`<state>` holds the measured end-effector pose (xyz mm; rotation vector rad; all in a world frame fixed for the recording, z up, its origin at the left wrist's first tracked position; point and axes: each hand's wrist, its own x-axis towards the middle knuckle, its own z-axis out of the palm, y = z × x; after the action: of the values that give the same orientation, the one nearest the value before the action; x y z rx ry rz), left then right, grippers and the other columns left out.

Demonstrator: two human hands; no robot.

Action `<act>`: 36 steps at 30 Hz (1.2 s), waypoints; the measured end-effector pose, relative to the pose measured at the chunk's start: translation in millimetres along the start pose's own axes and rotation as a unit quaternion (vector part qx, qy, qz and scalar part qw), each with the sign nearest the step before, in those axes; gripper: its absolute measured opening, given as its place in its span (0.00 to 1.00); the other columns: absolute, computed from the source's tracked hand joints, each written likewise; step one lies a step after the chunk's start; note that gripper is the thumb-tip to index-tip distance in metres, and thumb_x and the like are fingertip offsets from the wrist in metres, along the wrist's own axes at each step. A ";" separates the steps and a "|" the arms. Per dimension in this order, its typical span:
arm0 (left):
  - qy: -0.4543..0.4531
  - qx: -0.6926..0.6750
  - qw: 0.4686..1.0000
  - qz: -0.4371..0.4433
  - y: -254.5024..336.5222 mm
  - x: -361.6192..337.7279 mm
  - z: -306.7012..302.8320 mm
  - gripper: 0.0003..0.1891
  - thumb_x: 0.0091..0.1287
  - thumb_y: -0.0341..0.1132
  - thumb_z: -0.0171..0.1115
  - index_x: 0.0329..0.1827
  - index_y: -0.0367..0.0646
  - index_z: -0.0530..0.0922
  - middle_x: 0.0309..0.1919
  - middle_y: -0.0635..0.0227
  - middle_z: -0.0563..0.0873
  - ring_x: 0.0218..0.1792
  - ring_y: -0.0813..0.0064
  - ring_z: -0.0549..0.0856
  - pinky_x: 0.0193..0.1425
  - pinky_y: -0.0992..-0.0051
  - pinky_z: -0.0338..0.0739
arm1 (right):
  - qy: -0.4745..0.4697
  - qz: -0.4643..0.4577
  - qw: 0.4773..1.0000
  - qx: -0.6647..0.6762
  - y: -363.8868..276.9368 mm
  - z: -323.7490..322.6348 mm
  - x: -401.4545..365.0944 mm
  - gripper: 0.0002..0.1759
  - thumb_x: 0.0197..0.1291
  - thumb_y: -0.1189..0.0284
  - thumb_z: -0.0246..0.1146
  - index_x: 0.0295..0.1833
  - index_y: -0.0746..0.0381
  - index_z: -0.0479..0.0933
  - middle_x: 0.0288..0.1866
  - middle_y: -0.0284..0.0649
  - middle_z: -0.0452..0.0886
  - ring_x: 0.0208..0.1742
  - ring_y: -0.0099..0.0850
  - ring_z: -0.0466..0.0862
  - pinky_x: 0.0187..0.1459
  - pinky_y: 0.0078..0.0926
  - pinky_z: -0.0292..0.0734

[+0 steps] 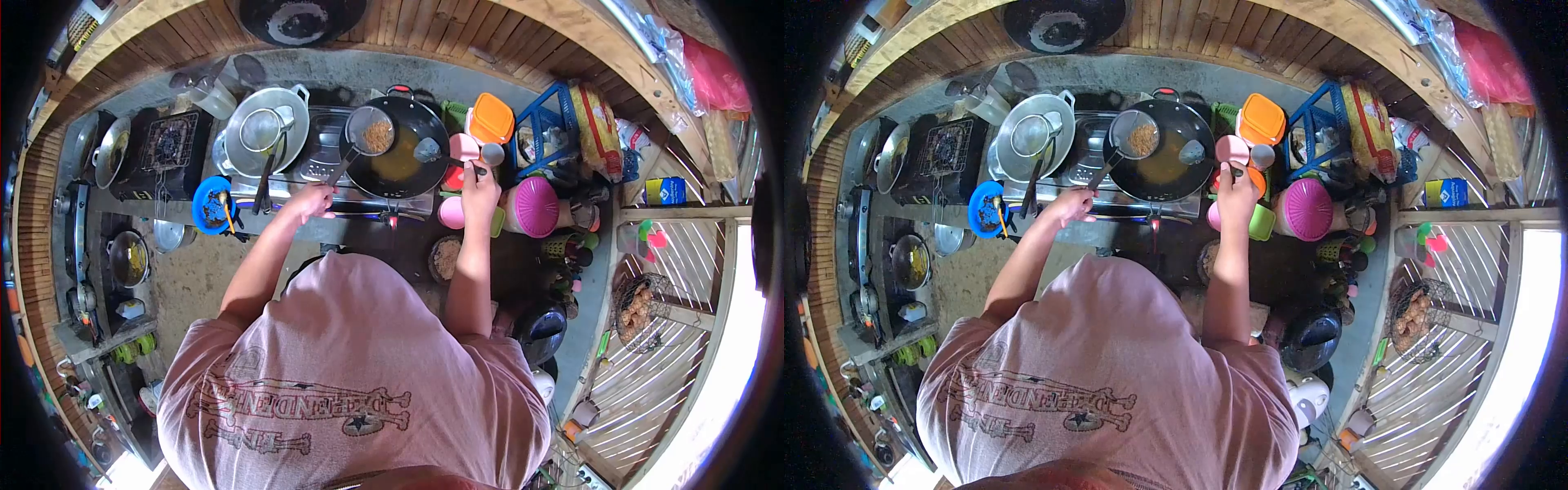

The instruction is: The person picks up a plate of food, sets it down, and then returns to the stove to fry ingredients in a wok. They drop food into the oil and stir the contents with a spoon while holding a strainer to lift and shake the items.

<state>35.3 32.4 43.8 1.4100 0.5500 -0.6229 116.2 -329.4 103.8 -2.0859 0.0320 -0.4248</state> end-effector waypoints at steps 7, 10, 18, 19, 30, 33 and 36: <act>0.020 -0.002 0.998 -0.052 -8.1 19.6 19.3 0.10 0.75 0.38 0.51 0.51 0.44 0.76 0.18 0.79 0.68 0.15 0.83 0.68 0.39 0.63 0.87 | -0.014 0.020 1.000 -0.002 -5.3 6.5 -4.4 0.13 0.68 0.66 0.65 0.43 0.68 0.82 0.31 0.46 0.88 0.33 0.35 0.89 0.41 0.32 0.81; 0.022 0.006 0.998 -0.055 -6.3 23.9 24.8 0.11 0.75 0.38 0.51 0.52 0.43 0.76 0.18 0.79 0.68 0.16 0.83 0.68 0.39 0.62 0.88 | -0.014 -0.003 1.000 -0.003 14.7 16.0 -2.2 0.14 0.68 0.65 0.64 0.45 0.68 0.82 0.27 0.45 0.87 0.31 0.37 0.89 0.37 0.34 0.83; 0.020 0.025 0.996 -0.085 -0.3 39.6 31.1 0.11 0.75 0.38 0.51 0.53 0.45 0.75 0.18 0.81 0.65 0.16 0.84 0.66 0.39 0.62 0.88 | -0.054 -0.001 0.998 0.021 9.1 34.1 11.5 0.12 0.67 0.66 0.65 0.47 0.64 0.83 0.32 0.50 0.87 0.35 0.43 0.89 0.40 0.37 0.82; 0.021 0.026 0.996 -0.084 -0.2 41.1 29.8 0.11 0.75 0.38 0.51 0.53 0.45 0.75 0.18 0.81 0.65 0.16 0.84 0.66 0.39 0.62 0.88 | -0.061 -0.029 0.998 0.011 5.3 34.8 13.7 0.12 0.66 0.67 0.66 0.47 0.64 0.83 0.33 0.51 0.87 0.36 0.46 0.89 0.40 0.38 0.82; -0.038 -0.060 0.995 -0.069 5.2 30.6 27.8 0.09 0.75 0.38 0.52 0.51 0.47 0.76 0.17 0.84 0.61 0.16 0.85 0.64 0.47 0.60 0.85 | -0.052 -0.058 0.991 0.106 -39.1 -15.5 26.3 0.10 0.65 0.73 0.67 0.49 0.65 0.82 0.41 0.47 0.88 0.39 0.33 0.89 0.44 0.29 0.81; -0.051 -0.085 0.993 -0.063 2.0 32.1 22.5 0.09 0.75 0.38 0.52 0.51 0.46 0.75 0.17 0.83 0.62 0.15 0.84 0.63 0.47 0.60 0.85 | -0.019 -0.088 0.993 0.076 -44.7 -27.0 22.7 0.09 0.65 0.73 0.66 0.48 0.67 0.82 0.38 0.46 0.88 0.35 0.33 0.88 0.42 0.29 0.82; -0.039 -0.078 0.995 -0.056 1.3 30.1 19.2 0.09 0.75 0.38 0.52 0.51 0.45 0.75 0.17 0.83 0.62 0.14 0.83 0.63 0.46 0.60 0.86 | -0.013 -0.048 0.994 0.098 -24.8 -24.0 18.6 0.09 0.66 0.72 0.66 0.47 0.67 0.82 0.34 0.44 0.88 0.34 0.32 0.88 0.40 0.29 0.81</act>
<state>57.7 11.1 25.8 1.2097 0.6057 -0.7069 122.5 -339.7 141.1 -1.9042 -0.1220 -0.4406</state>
